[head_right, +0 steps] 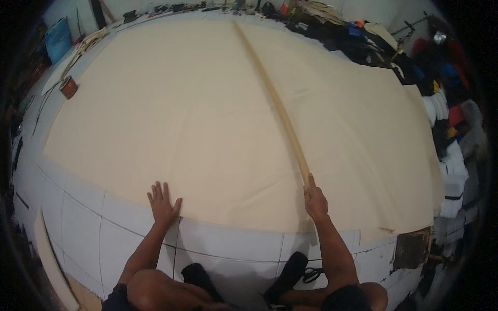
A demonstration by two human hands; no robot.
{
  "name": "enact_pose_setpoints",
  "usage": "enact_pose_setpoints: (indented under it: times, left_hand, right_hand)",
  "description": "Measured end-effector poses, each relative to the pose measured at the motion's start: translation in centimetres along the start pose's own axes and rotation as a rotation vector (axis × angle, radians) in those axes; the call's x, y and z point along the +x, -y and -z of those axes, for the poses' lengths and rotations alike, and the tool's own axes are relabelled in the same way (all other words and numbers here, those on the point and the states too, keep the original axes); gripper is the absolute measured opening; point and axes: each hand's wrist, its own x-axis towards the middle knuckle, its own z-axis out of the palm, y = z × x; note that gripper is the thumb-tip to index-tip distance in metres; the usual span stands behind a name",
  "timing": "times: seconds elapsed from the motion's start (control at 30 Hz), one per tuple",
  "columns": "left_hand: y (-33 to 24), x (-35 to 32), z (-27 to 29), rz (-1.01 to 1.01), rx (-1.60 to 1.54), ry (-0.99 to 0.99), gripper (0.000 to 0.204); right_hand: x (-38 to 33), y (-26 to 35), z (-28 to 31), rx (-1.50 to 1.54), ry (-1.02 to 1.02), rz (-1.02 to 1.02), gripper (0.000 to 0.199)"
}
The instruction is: The person unfolds a large piece of off-white fabric on the floor, smooths it out, and uses a wooden dowel to measure and mark a straight line. They then use scissors to cut the fabric along the marked line, separating it into two pieces.
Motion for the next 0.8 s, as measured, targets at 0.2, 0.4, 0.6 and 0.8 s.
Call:
enact_pose_setpoints:
  times: [0.2,0.4,0.6,0.8]
  left_hand:
    - [0.5,-0.2,-0.9,-0.047,-0.053,-0.073,0.075]
    - [4.6,-5.0,0.0,0.075,-0.087,-0.227,0.053]
    - [11.7,-6.6,2.3,0.5,-0.215,-0.685,0.032]
    - [13.2,-3.4,4.4,0.539,-0.233,-0.76,0.034]
  right_hand:
    - [-3.7,8.9,-4.9,-0.071,0.286,0.333,0.058]
    - [-9.7,13.6,-4.9,-0.164,0.546,0.673,0.059]
    - [-12.4,16.0,-4.4,-0.112,0.659,0.894,0.053]
    - [-6.2,16.6,-4.4,-0.154,0.43,0.806,0.049]
